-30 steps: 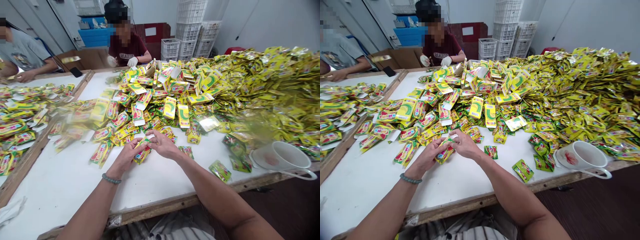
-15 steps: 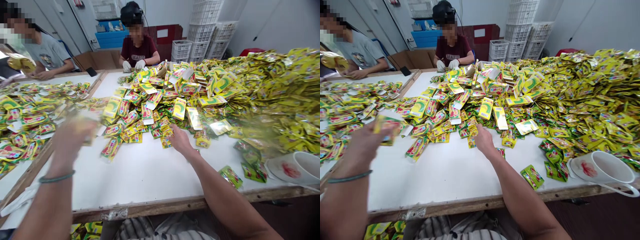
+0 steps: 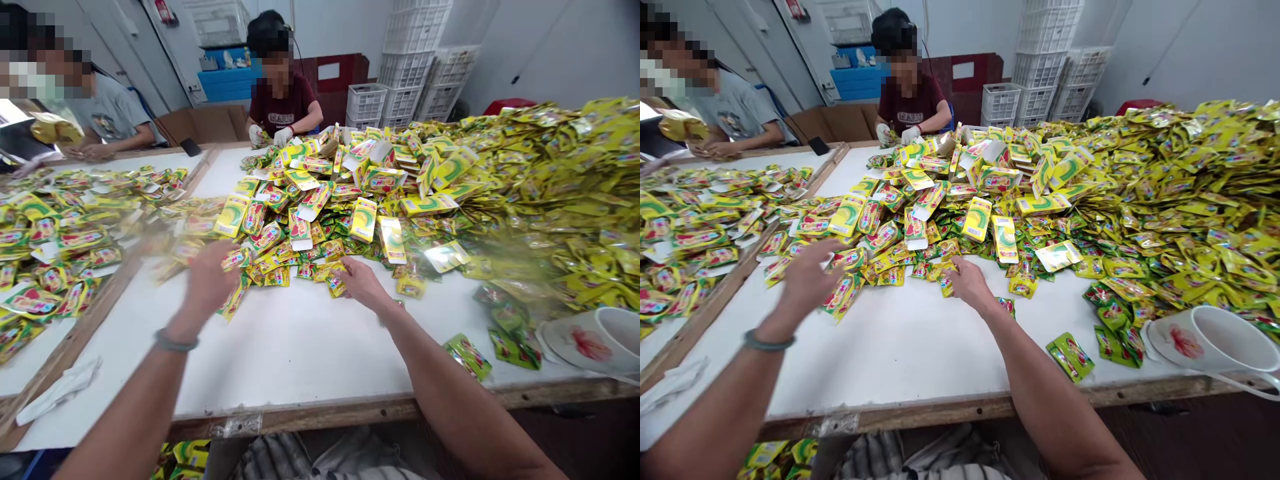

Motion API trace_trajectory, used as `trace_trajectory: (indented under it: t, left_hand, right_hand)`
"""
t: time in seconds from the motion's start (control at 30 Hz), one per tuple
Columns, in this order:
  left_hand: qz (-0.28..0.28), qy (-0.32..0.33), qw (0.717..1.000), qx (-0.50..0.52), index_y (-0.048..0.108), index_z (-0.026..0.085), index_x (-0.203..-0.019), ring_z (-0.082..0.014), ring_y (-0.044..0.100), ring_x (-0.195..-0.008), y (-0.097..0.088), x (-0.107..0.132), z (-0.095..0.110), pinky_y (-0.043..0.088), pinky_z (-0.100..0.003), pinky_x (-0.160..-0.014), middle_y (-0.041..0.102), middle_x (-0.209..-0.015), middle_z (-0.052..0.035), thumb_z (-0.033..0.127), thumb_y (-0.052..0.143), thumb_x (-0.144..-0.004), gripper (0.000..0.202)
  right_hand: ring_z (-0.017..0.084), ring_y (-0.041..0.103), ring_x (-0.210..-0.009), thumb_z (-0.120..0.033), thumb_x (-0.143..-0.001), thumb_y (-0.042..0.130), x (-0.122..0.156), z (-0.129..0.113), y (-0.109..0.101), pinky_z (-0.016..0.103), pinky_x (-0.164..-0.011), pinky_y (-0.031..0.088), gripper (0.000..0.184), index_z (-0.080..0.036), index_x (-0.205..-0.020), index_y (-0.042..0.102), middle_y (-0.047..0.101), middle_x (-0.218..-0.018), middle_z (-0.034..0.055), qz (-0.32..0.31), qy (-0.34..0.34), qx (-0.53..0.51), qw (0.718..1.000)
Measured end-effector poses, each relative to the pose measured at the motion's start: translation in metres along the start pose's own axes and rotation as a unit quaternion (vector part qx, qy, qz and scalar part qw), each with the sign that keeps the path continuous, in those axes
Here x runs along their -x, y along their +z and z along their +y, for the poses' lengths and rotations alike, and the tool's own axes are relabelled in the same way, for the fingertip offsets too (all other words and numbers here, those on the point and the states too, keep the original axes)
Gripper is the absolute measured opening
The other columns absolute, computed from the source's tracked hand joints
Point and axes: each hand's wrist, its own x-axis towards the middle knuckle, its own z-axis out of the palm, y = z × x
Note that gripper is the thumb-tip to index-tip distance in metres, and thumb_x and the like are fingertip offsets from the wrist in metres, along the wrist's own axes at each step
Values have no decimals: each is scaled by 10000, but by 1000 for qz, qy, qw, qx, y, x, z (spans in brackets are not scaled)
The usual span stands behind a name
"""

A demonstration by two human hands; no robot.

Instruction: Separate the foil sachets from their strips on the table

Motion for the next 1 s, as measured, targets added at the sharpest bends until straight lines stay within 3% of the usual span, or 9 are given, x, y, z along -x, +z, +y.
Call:
trace_trajectory:
  t: [0.1,0.17,0.23,0.33,0.4,0.5,0.6,0.73,1.0]
  left_hand:
    - [-143,120,982,-3,652,149,-1155,-306,483,-1272,69,11,42,353,-473,-1092,583,-1326,-150,118,538,-726,445]
    - [-195,128,972,5,649,155,-1170,-315,451,-1306,100,14,58,331,-492,-1098,587,-1332,-150,87,514,-749,448]
    - [-204,91,974,28,680,186,-1109,-305,495,-1263,114,14,60,348,-484,-1079,656,-1234,-131,74,476,-790,395]
    - [-173,-16,980,99,711,210,-963,-289,620,-1041,108,10,55,434,-446,-979,724,-987,-107,140,508,-814,261]
    - [-175,-98,959,200,703,204,-904,-260,645,-860,96,10,57,491,-413,-865,706,-844,-73,225,577,-790,171]
    - [-224,-207,868,393,675,187,-889,-201,621,-728,78,14,68,523,-347,-722,668,-789,-29,321,667,-714,220]
    - [-229,-285,792,490,661,172,-856,-163,601,-694,71,23,77,510,-288,-645,656,-797,-18,309,731,-627,275]
    - [-213,-331,748,535,663,163,-812,-138,590,-663,75,34,73,489,-251,-609,654,-758,-17,247,729,-606,232]
    - [-209,-339,725,562,652,160,-845,-135,602,-616,85,39,63,477,-245,-584,665,-710,-13,199,730,-602,258]
  right_hand:
    - [128,519,-577,-393,-782,610,-4,9,-2,209,-468,373,194,-216,-817,539,543,-661,-29,22,14,-20,999]
    - [146,564,-666,-382,-748,649,-6,12,-2,226,-536,418,238,-216,-895,562,614,-768,-7,33,8,-45,998]
    - [169,588,-774,-336,-730,662,-5,10,-3,252,-622,446,261,-215,-946,580,650,-872,13,37,-10,-57,998]
    - [181,578,-820,-300,-747,638,0,1,-4,275,-680,438,246,-217,-976,609,667,-938,24,39,-41,-44,997]
    - [172,567,-777,-308,-771,608,3,-6,-4,271,-664,425,220,-217,-971,630,671,-922,21,32,-51,-45,997]
    - [164,563,-738,-330,-779,593,7,-11,-3,258,-641,421,195,-215,-924,656,672,-860,12,0,-57,-82,995]
    - [157,560,-704,-346,-746,635,8,-11,2,250,-616,417,218,-218,-921,654,675,-824,1,-45,-51,-119,991]
    - [134,538,-633,-368,-689,694,10,-13,6,240,-569,398,268,-202,-888,626,664,-776,-8,-84,-11,-171,982]
    - [124,550,-622,-400,-576,783,14,-21,15,245,-557,446,369,-197,-771,544,633,-721,-10,-120,58,-286,949]
